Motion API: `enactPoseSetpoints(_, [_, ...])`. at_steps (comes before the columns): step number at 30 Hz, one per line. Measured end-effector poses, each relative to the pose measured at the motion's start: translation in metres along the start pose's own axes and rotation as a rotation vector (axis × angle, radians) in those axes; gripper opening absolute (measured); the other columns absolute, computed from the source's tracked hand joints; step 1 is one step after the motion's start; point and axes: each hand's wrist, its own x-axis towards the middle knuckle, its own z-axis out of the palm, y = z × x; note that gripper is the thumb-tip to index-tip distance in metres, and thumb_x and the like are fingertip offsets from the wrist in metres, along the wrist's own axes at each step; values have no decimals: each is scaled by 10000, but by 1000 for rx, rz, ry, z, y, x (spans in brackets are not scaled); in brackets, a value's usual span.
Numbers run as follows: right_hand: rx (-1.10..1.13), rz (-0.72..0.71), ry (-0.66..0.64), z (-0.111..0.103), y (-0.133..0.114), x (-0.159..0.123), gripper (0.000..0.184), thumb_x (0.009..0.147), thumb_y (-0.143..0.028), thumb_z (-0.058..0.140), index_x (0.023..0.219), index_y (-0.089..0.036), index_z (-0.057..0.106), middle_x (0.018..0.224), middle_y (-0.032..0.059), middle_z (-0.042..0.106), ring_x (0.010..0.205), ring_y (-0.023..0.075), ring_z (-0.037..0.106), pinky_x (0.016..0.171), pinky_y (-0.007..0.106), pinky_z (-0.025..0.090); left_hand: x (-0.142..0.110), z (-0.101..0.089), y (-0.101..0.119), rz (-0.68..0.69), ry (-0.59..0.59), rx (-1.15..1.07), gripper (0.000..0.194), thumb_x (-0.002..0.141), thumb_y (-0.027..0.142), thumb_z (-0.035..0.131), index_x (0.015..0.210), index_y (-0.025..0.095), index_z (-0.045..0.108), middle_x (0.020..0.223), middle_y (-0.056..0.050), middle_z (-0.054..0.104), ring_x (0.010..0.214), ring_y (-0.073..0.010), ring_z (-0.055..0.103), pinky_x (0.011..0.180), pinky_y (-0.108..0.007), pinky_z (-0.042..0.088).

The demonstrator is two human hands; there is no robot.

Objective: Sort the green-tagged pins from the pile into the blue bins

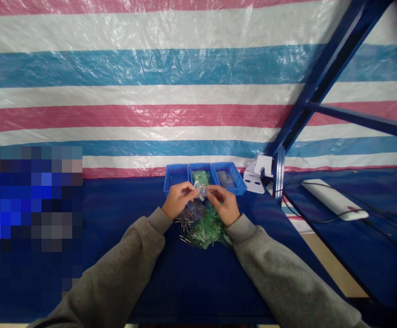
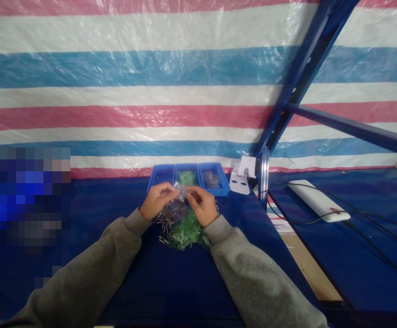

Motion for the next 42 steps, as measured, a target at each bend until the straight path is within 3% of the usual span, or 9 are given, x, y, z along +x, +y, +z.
enactPoseSetpoints(8, [-35, -116, -20, 2, -6, -2, 217, 807, -287, 610, 1006, -211, 570, 976, 50, 602, 615, 116, 552, 535, 256, 466, 2, 5, 2, -154, 81, -222, 265, 795, 360, 580, 686, 120, 604, 578, -11, 602, 483, -92, 526, 448, -196, 392])
enactPoseSetpoints(14, [-166, -211, 19, 1, -5, -2, 119, 860, -288, 556, 911, -212, 633, 950, 65, 589, 658, 133, 543, 589, 282, 472, 4, 5, 0, -241, -56, -232, 307, 783, 388, 602, 642, 116, 576, 572, -19, 605, 454, -81, 511, 415, -192, 348])
enactPoseSetpoints(18, [-206, -219, 64, -1, -6, 0, 158, 885, -305, 516, 864, -204, 636, 914, 66, 590, 693, 145, 551, 599, 282, 465, 3, 4, -2, -181, -5, -156, 308, 808, 417, 588, 705, 128, 568, 531, 26, 533, 426, -59, 441, 413, -181, 322])
enactPoseSetpoints(21, [-196, -170, 98, -1, -6, 0, 180, 881, -336, 515, 842, -197, 621, 890, 59, 604, 644, 133, 546, 560, 267, 448, 2, 4, 1, -51, 129, -50, 285, 818, 408, 591, 943, 152, 599, 798, -25, 636, 622, -92, 557, 498, -178, 397])
enactPoseSetpoints(24, [-161, -92, 106, -1, -5, 0, 196, 871, -369, 524, 843, -197, 614, 777, 30, 624, 585, 130, 541, 543, 262, 438, 1, 3, 4, 60, 62, 87, 287, 800, 368, 626, 999, 160, 637, 986, -65, 660, 839, -150, 603, 656, -221, 463])
enactPoseSetpoints(27, [-139, -70, 109, 0, -5, 0, 201, 857, -378, 544, 828, -196, 623, 728, 18, 632, 557, 129, 539, 541, 261, 432, 0, 2, 3, 69, -7, 170, 221, 801, 344, 626, 843, 135, 683, 840, -60, 691, 789, -164, 619, 724, -261, 473])
enactPoseSetpoints(31, [-131, -69, 113, 1, -4, -1, 187, 849, -369, 557, 816, -199, 628, 715, 14, 635, 546, 127, 541, 543, 263, 435, 1, 2, -2, 46, -30, 87, 242, 807, 350, 613, 856, 122, 677, 862, -74, 693, 816, -178, 627, 744, -276, 488])
enactPoseSetpoints(36, [-89, -47, 83, 2, -4, -3, 193, 870, -377, 519, 885, -208, 613, 678, 3, 616, 513, 125, 530, 532, 268, 454, 2, 1, -3, 2, -11, -16, 255, 784, 357, 636, 883, 124, 609, 688, -23, 633, 569, -108, 560, 560, -220, 453])
enactPoseSetpoints(42, [-102, -187, 0, 0, -11, -2, 197, 862, -324, 535, 1001, -221, 628, 1019, 77, 600, 647, 134, 569, 553, 279, 483, 2, 1, 0, -35, 45, -137, 308, 801, 379, 623, 991, 177, 491, 565, 55, 535, 443, -68, 471, 453, -176, 369])
